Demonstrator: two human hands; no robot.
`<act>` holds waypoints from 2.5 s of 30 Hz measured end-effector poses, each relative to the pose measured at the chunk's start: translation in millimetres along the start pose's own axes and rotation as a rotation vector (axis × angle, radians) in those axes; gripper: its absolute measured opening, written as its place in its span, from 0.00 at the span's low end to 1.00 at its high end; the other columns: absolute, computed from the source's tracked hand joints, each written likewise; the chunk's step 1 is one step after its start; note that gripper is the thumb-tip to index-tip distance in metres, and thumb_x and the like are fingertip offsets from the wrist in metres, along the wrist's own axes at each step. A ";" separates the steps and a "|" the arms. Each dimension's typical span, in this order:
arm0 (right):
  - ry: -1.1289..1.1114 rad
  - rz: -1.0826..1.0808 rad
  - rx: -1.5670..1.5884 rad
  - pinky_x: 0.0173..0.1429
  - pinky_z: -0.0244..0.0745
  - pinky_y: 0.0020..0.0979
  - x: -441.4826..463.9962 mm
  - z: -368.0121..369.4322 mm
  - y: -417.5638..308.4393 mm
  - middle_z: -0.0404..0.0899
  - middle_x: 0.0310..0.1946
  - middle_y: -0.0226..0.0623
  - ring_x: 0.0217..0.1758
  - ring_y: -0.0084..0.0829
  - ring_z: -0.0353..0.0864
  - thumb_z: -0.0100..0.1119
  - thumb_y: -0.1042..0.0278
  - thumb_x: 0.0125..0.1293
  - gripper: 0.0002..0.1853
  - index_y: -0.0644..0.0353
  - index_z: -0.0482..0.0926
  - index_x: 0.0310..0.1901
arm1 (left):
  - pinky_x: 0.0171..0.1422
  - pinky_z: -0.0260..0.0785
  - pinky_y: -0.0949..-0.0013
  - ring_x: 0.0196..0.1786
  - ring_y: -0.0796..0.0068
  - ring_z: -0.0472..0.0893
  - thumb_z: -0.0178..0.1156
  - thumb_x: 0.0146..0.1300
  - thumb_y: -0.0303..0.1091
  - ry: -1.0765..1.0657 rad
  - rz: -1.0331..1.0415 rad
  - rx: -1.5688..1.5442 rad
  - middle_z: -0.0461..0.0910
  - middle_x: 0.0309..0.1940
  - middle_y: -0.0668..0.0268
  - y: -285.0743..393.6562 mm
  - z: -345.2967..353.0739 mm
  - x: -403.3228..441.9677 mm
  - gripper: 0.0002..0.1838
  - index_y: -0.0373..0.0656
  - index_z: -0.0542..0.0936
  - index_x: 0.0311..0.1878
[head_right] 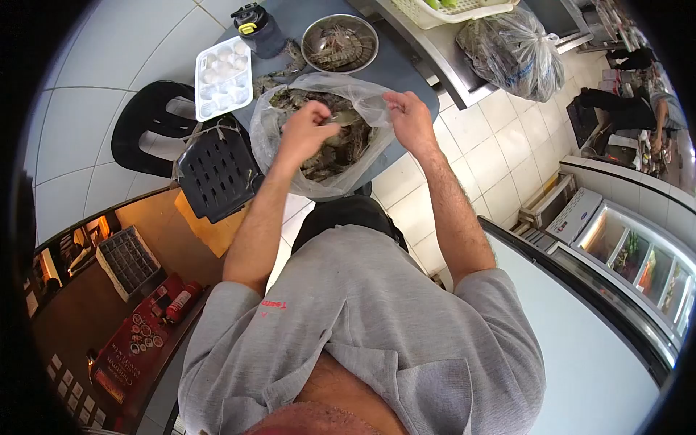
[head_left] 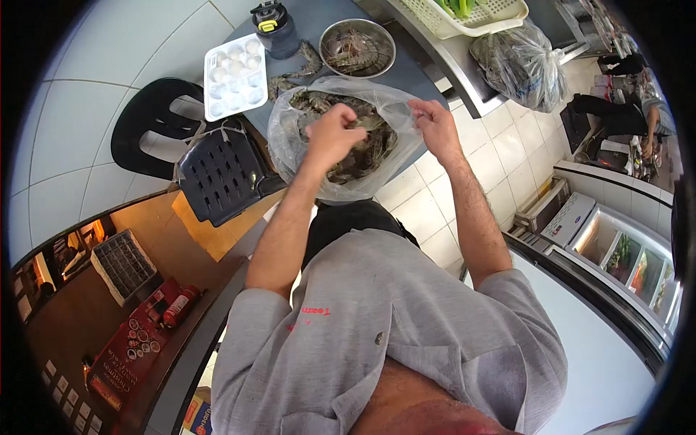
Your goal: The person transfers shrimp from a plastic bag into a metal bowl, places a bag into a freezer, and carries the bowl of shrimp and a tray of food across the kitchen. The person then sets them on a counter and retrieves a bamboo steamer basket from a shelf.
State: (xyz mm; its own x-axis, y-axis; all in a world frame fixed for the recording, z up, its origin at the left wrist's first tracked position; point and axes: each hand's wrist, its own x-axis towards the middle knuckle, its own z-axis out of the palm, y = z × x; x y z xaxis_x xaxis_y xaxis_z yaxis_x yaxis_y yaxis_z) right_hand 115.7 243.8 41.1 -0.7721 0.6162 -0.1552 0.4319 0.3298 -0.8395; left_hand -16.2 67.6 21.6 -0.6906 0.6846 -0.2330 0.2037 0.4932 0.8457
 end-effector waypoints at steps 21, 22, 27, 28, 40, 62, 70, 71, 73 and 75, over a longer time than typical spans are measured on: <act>-0.603 -0.398 -0.067 0.58 0.67 0.34 16.8 36.0 -76.8 0.76 0.50 0.45 0.55 0.37 0.74 0.64 0.67 0.53 0.25 0.58 0.73 0.55 | 0.46 0.70 0.75 0.41 0.79 0.76 0.60 0.58 0.22 -0.098 0.008 -0.925 0.75 0.44 0.66 0.2 -48.7 -42.1 0.22 0.38 0.70 0.57; -0.530 -0.501 -0.130 0.54 0.70 0.31 16.4 35.4 -73.2 0.80 0.43 0.46 0.48 0.38 0.78 0.64 0.68 0.53 0.21 0.62 0.76 0.51 | 0.46 0.70 0.75 0.41 0.79 0.76 0.60 0.58 0.22 -0.090 0.006 -0.927 0.75 0.44 0.66 -7.5 -47.4 -41.4 0.22 0.38 0.70 0.57; -0.589 -0.406 -0.249 0.53 0.70 0.32 18.5 25.9 -59.0 0.80 0.43 0.44 0.48 0.37 0.78 0.63 0.69 0.54 0.19 0.63 0.78 0.48 | 0.43 0.71 0.74 0.36 0.79 0.76 0.63 0.54 0.22 -0.057 0.001 -0.439 0.78 0.40 0.66 -21.5 -39.7 -47.7 0.24 0.40 0.72 0.56; -0.584 -0.409 -0.284 0.53 0.70 0.33 18.1 26.3 -57.9 0.80 0.43 0.44 0.47 0.37 0.78 0.63 0.69 0.54 0.18 0.63 0.78 0.47 | 0.43 0.71 0.74 0.36 0.79 0.76 0.63 0.54 0.22 -0.057 -0.001 -0.441 0.78 0.40 0.66 -21.8 -39.1 -48.0 0.24 0.40 0.72 0.56; -0.418 -0.275 -0.454 0.50 0.72 0.38 5.2 4.6 -58.6 0.80 0.40 0.45 0.46 0.44 0.78 0.61 0.69 0.53 0.15 0.61 0.79 0.44 | 0.64 0.49 0.51 0.53 0.66 0.71 0.62 0.57 0.40 -0.126 0.322 0.653 0.78 0.42 0.64 -22.8 -49.1 -71.1 0.20 0.47 0.77 0.52; -0.359 -0.174 -0.817 0.47 0.73 0.46 16.6 41.2 -15.1 0.79 0.36 0.50 0.42 0.50 0.78 0.51 0.75 0.56 0.09 0.62 0.78 0.38 | 0.58 0.48 0.51 0.51 0.64 0.68 0.66 0.50 0.40 0.154 0.346 0.673 0.72 0.40 0.67 -31.5 22.9 27.5 0.14 0.50 0.80 0.40; -0.147 -0.481 -0.719 0.52 0.71 0.45 60.9 45.8 -10.3 0.75 0.43 0.50 0.49 0.49 0.75 0.52 0.78 0.52 0.14 0.62 0.75 0.43 | 0.53 0.48 0.54 0.47 0.67 0.71 0.66 0.51 0.37 0.118 0.352 0.455 0.74 0.34 0.70 -37.2 5.4 15.9 0.07 0.49 0.79 0.31; -0.275 -0.459 -0.758 0.52 0.71 0.44 65.2 51.7 -4.5 0.75 0.43 0.48 0.49 0.49 0.75 0.53 0.79 0.51 0.15 0.61 0.75 0.44 | 0.53 0.48 0.54 0.47 0.67 0.71 0.66 0.51 0.37 0.118 0.354 0.455 0.74 0.34 0.70 -36.9 2.5 13.0 0.07 0.49 0.79 0.31; -0.404 -0.436 -0.794 0.52 0.72 0.44 65.0 62.0 9.0 0.76 0.42 0.46 0.50 0.49 0.75 0.54 0.79 0.51 0.17 0.60 0.75 0.45 | 0.54 0.48 0.54 0.48 0.68 0.71 0.65 0.51 0.36 0.145 0.337 0.368 0.75 0.35 0.70 -34.0 -4.2 5.0 0.07 0.47 0.78 0.31; -0.216 -0.587 -0.788 0.51 0.72 0.43 60.4 68.9 17.9 0.76 0.42 0.44 0.49 0.48 0.75 0.54 0.79 0.51 0.14 0.59 0.76 0.42 | 0.56 0.47 0.54 0.48 0.69 0.71 0.65 0.52 0.36 0.139 0.304 0.317 0.76 0.36 0.71 -29.1 -12.7 -3.6 0.07 0.46 0.77 0.30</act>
State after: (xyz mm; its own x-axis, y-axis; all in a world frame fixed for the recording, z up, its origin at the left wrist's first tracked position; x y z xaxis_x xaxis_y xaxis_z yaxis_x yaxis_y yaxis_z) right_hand 44.6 237.7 -19.2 -0.9961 0.0873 0.0157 0.0810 0.9669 -0.2418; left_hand -28.5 44.0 4.0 -0.6488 0.7558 0.0886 0.5992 0.4356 0.6717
